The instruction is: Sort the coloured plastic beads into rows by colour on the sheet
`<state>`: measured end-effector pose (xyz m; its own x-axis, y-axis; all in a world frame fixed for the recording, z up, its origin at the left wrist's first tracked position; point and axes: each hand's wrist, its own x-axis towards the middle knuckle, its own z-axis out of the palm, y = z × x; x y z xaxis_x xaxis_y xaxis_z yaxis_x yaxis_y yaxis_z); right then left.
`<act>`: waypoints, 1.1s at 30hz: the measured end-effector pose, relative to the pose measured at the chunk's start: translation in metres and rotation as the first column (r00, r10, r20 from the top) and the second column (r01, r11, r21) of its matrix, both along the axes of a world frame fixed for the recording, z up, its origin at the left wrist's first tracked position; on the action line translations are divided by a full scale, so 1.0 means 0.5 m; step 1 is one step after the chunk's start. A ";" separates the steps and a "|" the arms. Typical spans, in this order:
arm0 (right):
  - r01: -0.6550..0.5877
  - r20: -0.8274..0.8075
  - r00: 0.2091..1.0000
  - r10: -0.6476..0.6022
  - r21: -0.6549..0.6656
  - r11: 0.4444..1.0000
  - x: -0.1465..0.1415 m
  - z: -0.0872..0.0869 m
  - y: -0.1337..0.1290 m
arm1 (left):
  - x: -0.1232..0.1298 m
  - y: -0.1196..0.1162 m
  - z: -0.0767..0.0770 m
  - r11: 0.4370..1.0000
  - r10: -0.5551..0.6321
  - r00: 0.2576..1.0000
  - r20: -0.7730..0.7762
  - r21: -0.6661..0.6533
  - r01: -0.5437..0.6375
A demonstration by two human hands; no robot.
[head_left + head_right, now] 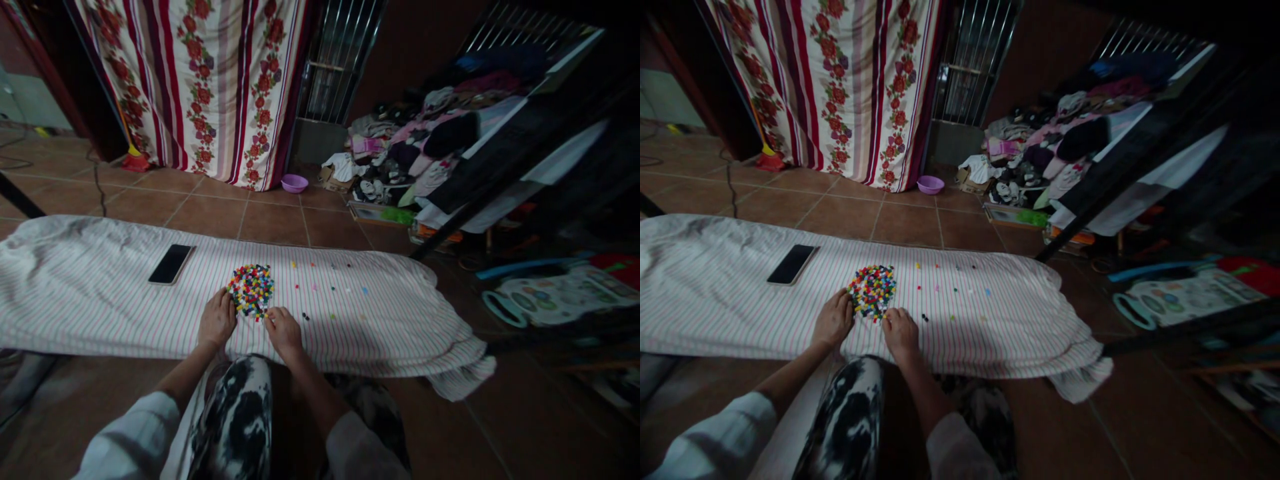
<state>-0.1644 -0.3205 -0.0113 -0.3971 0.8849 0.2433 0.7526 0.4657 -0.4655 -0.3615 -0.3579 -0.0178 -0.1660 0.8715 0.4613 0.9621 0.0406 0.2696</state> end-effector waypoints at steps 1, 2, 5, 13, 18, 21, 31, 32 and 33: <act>0.007 0.014 1.000 -0.007 0.008 1.000 -0.001 -0.001 0.000 | 0.000 0.000 0.000 1.000 0.002 1.000 0.000 0.002 -0.002; 0.013 0.026 1.000 -0.014 0.017 1.000 -0.002 -0.002 0.001 | 0.000 0.000 0.000 1.000 0.006 1.000 0.004 0.004 -0.006; 0.023 0.050 0.998 -0.025 0.039 0.999 -0.004 -0.005 -0.001 | 0.001 0.001 0.000 1.000 0.011 1.000 0.016 0.006 -0.011; 0.039 0.053 0.998 -0.040 0.033 0.999 -0.007 0.000 -0.005 | 0.000 0.000 0.003 1.000 0.008 1.000 0.028 0.004 -0.009; 0.051 0.035 0.998 -0.052 0.029 0.998 -0.010 0.003 -0.007 | -0.002 0.001 -0.004 1.000 0.011 1.000 0.013 -0.001 -0.011; 0.060 0.023 0.998 -0.061 0.039 0.997 -0.010 0.001 -0.010 | -0.003 0.000 -0.008 1.000 0.003 1.000 0.001 0.012 -0.003; 0.041 -0.147 0.988 -0.039 0.016 0.999 0.010 -0.011 -0.006 | -0.007 0.001 -0.018 0.999 -0.016 0.999 0.036 0.034 0.015; 0.051 -0.176 0.983 -0.049 0.006 0.999 0.012 -0.012 -0.005 | -0.007 0.001 -0.019 0.999 -0.016 0.999 0.038 0.035 0.014; 0.065 -0.207 0.976 -0.065 -0.007 0.998 0.014 -0.014 -0.004 | -0.007 0.001 -0.019 0.999 -0.016 0.999 0.040 0.033 0.015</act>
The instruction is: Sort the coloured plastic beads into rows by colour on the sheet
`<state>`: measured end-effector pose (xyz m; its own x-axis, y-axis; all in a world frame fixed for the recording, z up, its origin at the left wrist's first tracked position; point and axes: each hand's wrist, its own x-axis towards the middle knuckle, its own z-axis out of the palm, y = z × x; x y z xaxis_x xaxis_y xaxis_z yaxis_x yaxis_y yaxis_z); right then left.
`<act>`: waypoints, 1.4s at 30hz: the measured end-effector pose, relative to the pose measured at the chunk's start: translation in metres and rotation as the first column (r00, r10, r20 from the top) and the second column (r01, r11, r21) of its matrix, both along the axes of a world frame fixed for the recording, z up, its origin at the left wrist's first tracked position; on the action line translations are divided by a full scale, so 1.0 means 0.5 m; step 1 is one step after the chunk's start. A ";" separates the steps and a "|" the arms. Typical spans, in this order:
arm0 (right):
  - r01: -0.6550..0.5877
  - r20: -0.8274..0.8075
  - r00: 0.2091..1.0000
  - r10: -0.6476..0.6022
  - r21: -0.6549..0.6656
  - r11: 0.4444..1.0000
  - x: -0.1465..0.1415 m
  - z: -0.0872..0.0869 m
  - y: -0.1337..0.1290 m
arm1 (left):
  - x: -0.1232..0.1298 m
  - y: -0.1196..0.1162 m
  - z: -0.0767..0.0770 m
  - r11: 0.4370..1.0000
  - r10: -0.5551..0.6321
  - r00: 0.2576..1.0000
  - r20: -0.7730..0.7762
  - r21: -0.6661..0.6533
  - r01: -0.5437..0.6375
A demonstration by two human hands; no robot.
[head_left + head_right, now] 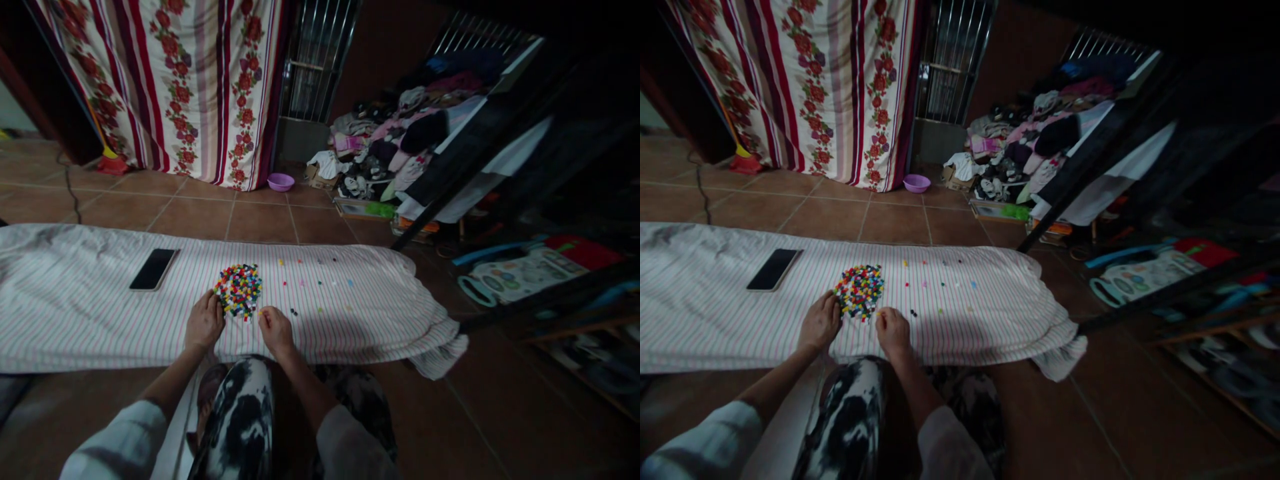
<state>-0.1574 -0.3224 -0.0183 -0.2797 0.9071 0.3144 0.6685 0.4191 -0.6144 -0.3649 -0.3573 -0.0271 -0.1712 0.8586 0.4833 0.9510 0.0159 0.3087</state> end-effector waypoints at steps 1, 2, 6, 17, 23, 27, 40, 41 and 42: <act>0.017 -0.035 0.999 -0.017 -0.013 1.000 0.002 -0.002 0.001 | 0.000 0.000 0.000 1.000 0.000 1.000 0.000 -0.002 0.000; 0.032 -0.068 0.997 -0.034 -0.029 0.999 0.003 -0.003 0.003 | 0.000 0.000 0.000 1.000 0.000 1.000 0.000 -0.006 0.000; 0.042 -0.162 0.985 -0.056 -0.085 0.995 0.006 -0.008 0.007 | -0.001 -0.001 0.003 1.000 -0.017 1.000 -0.014 -0.019 0.017; 0.028 -0.174 0.984 -0.041 -0.080 0.996 0.009 -0.005 0.006 | -0.001 0.000 0.005 1.000 -0.007 0.999 -0.042 -0.003 0.007; -0.012 -0.242 0.970 -0.007 -0.079 0.997 0.010 -0.015 0.015 | -0.001 0.002 -0.001 1.000 0.013 0.999 -0.043 0.003 -0.013; -0.051 -0.294 0.956 0.008 -0.139 0.989 0.014 -0.005 0.042 | -0.001 0.002 -0.005 1.000 0.007 0.999 -0.039 0.009 -0.007; 0.196 0.024 0.981 -0.194 -0.115 0.974 0.049 0.068 0.239 | 0.003 0.006 -0.007 0.999 0.048 0.995 -0.087 0.028 -0.045; 0.209 0.056 0.977 -0.204 -0.102 0.973 0.050 0.071 0.253 | 0.003 0.006 -0.007 0.998 0.048 0.994 -0.093 0.033 -0.046; 0.221 0.085 0.973 -0.214 -0.093 0.971 0.050 0.074 0.267 | 0.003 0.007 -0.007 0.998 0.048 0.994 -0.100 0.038 -0.045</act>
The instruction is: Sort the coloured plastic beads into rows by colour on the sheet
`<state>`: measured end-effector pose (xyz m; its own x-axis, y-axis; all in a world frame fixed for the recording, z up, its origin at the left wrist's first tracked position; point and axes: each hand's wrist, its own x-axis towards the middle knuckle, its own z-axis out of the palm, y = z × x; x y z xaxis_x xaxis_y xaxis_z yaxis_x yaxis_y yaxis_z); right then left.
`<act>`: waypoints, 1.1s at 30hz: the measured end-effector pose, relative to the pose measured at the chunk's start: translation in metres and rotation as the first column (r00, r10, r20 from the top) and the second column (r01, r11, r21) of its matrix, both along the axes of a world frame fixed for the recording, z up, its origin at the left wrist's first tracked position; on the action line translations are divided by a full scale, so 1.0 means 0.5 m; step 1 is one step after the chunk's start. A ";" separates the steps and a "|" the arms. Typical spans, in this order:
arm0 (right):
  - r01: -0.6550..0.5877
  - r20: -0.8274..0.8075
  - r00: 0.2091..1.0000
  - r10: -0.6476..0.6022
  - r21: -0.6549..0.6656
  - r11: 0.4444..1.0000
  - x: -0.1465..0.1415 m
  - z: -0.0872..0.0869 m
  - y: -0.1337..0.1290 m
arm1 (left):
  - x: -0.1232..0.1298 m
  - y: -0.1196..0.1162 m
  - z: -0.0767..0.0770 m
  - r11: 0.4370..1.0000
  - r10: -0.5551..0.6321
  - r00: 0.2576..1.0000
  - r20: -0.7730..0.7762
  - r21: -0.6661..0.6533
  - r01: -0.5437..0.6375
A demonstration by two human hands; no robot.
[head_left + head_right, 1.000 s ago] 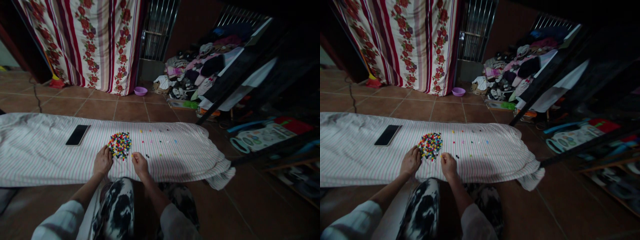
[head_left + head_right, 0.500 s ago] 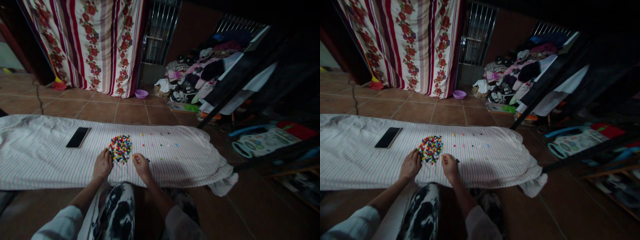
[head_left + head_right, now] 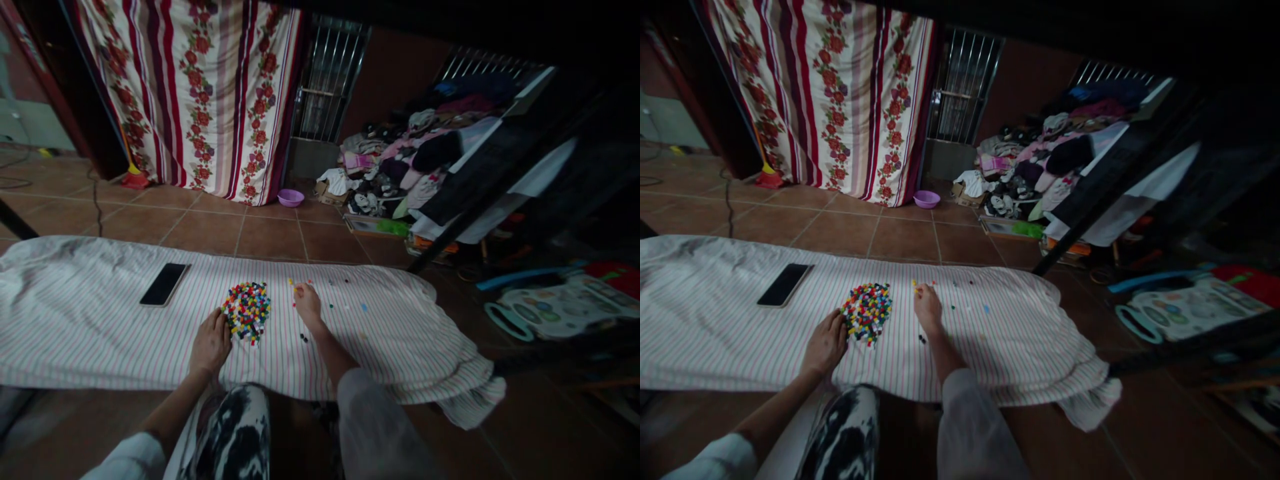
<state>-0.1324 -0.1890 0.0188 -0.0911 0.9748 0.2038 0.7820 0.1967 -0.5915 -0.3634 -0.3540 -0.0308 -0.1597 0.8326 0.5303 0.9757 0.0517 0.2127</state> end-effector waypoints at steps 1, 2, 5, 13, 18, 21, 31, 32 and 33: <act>0.010 0.028 1.000 -0.010 -0.005 1.000 0.000 0.003 0.013 | 0.000 0.000 0.000 1.000 0.002 1.000 -0.007 0.006 -0.002; 0.021 0.052 0.998 -0.020 -0.015 1.000 -0.001 0.005 0.025 | 0.000 0.001 0.000 1.000 0.005 1.000 -0.014 0.013 -0.005; 0.050 0.110 0.993 -0.043 -0.062 0.997 -0.007 0.006 0.056 | 0.001 0.001 0.001 1.000 0.017 0.999 -0.034 0.026 -0.016; 0.056 0.257 0.966 -0.019 -0.138 0.989 -0.020 -0.007 0.110 | 0.003 0.002 0.000 1.000 0.019 0.999 -0.034 -0.004 -0.019; 0.040 0.316 0.948 0.023 -0.191 0.981 -0.027 -0.005 0.122 | 0.005 0.002 0.000 1.000 0.020 1.000 -0.015 -0.016 -0.021; 0.029 0.318 0.947 0.039 -0.209 0.978 -0.031 -0.004 0.124 | 0.006 0.002 0.003 0.999 0.034 0.999 -0.018 -0.007 -0.035; -0.017 0.280 0.959 0.035 -0.068 0.998 -0.020 -0.005 0.098 | 0.007 0.000 0.010 0.999 0.033 0.999 0.018 -0.022 -0.033; -0.029 0.272 0.961 0.043 -0.055 0.998 -0.019 -0.005 0.093 | 0.007 0.000 0.009 0.999 0.031 0.999 0.024 -0.019 -0.030; -0.043 0.262 0.964 0.053 -0.042 0.998 -0.018 -0.005 0.088 | 0.007 0.000 0.009 0.999 0.031 0.999 0.029 -0.018 -0.030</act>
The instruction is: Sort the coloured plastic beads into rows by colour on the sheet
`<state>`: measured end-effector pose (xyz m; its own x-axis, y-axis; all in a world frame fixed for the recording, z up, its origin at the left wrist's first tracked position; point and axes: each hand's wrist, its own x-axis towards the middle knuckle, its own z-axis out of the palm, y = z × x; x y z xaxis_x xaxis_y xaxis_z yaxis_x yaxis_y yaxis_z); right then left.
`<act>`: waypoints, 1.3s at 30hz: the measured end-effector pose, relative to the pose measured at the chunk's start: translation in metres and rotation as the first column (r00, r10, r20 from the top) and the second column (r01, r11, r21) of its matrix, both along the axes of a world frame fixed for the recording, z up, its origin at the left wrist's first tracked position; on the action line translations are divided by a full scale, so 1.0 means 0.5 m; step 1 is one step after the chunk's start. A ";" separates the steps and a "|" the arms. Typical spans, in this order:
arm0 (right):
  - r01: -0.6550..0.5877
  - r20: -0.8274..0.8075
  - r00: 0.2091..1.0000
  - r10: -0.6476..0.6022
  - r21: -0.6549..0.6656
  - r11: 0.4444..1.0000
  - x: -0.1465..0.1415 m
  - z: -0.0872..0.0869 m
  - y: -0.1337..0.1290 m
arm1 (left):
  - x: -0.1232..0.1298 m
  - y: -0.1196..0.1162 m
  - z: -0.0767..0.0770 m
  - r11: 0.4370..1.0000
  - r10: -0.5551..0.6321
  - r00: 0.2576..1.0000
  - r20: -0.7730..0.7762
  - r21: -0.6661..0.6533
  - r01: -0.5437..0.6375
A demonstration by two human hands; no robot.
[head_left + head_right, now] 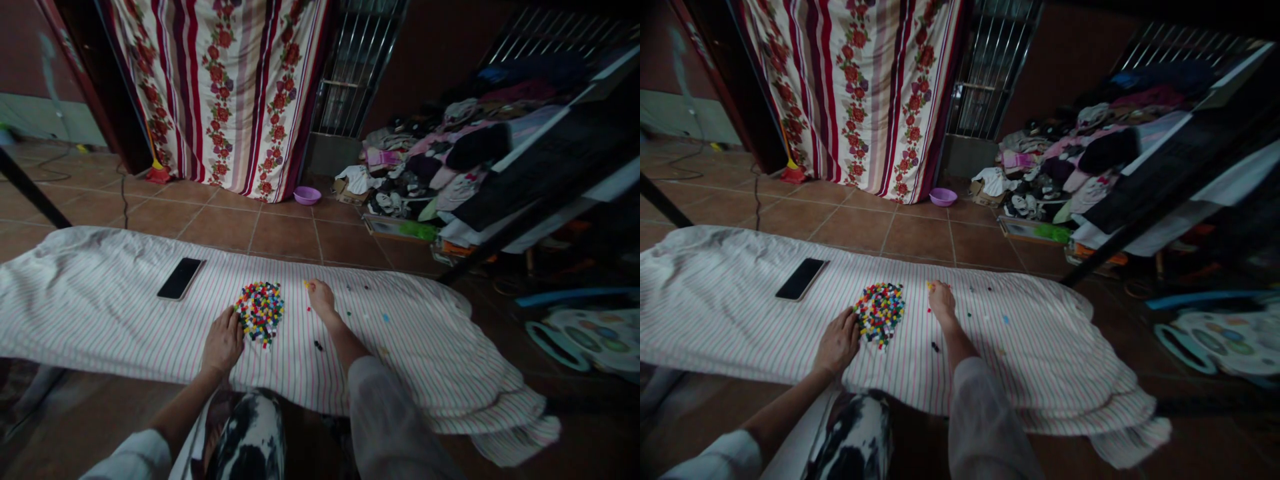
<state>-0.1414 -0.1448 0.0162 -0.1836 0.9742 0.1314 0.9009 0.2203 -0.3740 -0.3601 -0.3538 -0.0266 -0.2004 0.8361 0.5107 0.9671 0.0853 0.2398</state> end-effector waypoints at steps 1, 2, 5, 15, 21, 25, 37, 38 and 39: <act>-0.014 -0.013 1.000 0.014 0.011 1.000 0.000 0.000 -0.005 | 0.000 0.000 0.000 1.000 0.002 1.000 0.004 -0.001 -0.002; -0.026 -0.028 0.999 0.026 0.018 0.999 0.000 -0.001 -0.009 | 0.000 0.000 0.000 1.000 0.004 1.000 0.008 -0.005 -0.004; -0.069 -0.084 0.994 0.071 0.030 0.997 -0.004 -0.001 -0.022 | 0.001 0.000 0.003 1.000 0.009 1.000 0.025 -0.025 -0.008; -0.204 -0.256 0.942 0.215 0.070 0.976 -0.067 -0.020 -0.125 | 0.001 -0.002 0.008 0.999 0.004 1.000 0.016 -0.041 -0.004; -0.134 -0.397 0.890 0.225 0.244 0.960 -0.099 -0.097 -0.215 | 0.000 -0.004 0.003 0.997 -0.066 0.998 0.014 -0.043 0.067; -0.068 -0.441 0.875 0.201 0.298 0.952 -0.099 -0.130 -0.236 | -0.001 -0.004 0.002 0.998 -0.064 0.998 0.023 -0.007 0.065; -0.196 -0.242 0.932 0.268 0.285 0.938 -0.105 -0.108 -0.241 | 0.034 -0.009 0.014 0.938 -0.345 0.920 -0.186 -0.086 0.335; -0.202 -0.247 0.929 0.275 0.285 0.937 -0.104 -0.108 -0.240 | 0.041 -0.007 0.012 0.931 -0.363 0.909 -0.205 -0.103 0.349; -0.208 -0.252 0.926 0.281 0.282 0.937 -0.102 -0.108 -0.239 | 0.048 -0.005 0.011 0.927 -0.374 0.901 -0.220 -0.115 0.356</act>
<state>-0.1923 -0.2640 -0.0378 -0.3309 0.8332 0.4431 0.6702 0.5381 -0.5112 -0.3360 -0.3565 -0.0213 0.2433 0.8628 0.4431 0.9610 -0.2762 0.0101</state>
